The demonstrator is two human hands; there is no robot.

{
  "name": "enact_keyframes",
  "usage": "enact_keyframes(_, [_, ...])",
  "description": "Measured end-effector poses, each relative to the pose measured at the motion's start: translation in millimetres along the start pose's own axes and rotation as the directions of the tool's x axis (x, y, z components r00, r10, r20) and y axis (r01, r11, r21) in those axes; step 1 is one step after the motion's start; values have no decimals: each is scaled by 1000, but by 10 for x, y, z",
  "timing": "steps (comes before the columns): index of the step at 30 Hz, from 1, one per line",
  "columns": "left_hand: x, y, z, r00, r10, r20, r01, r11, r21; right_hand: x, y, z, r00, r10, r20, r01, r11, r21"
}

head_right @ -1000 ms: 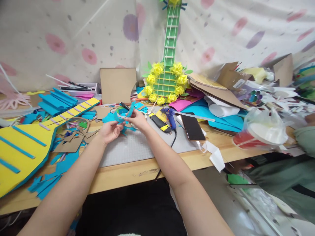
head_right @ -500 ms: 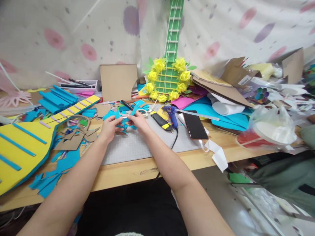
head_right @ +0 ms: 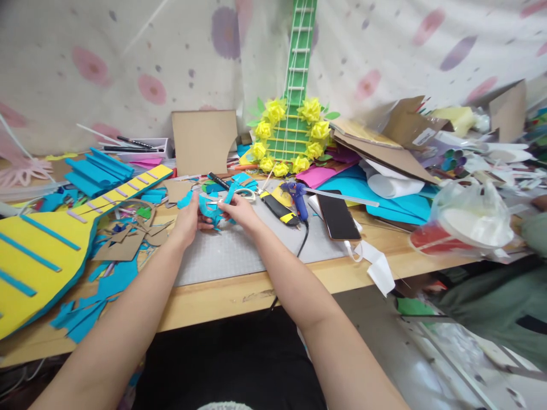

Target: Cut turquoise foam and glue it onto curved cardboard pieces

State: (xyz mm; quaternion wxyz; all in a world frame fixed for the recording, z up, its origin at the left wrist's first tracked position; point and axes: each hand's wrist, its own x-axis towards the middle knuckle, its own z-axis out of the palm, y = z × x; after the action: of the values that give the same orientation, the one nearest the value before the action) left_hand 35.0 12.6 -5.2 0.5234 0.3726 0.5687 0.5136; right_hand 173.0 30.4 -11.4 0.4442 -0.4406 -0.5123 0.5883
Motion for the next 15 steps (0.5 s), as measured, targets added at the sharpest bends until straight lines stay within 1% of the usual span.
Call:
enact_keyframes(4, [9,6,-23,996,78,37,-79,997,15,-1,1,10,999,0,-35,0,1000,1])
enact_keyframes(7, [14,-18,-10,995,101,5,-101,995,22,-3,27,53,998,-60,2,60,997,43])
enact_keyframes(9, [16,-33,3,994,107,-7,-107,994,11,6,52,95,996,-85,-7,85,993,85])
enact_keyframes(11, [15,-45,12,993,119,-6,-119,993,6,20,69,129,996,-70,-47,75,991,113])
enact_keyframes(15, [16,-67,11,987,157,29,-158,986,56,27,48,141,995,28,-97,-16,993,117])
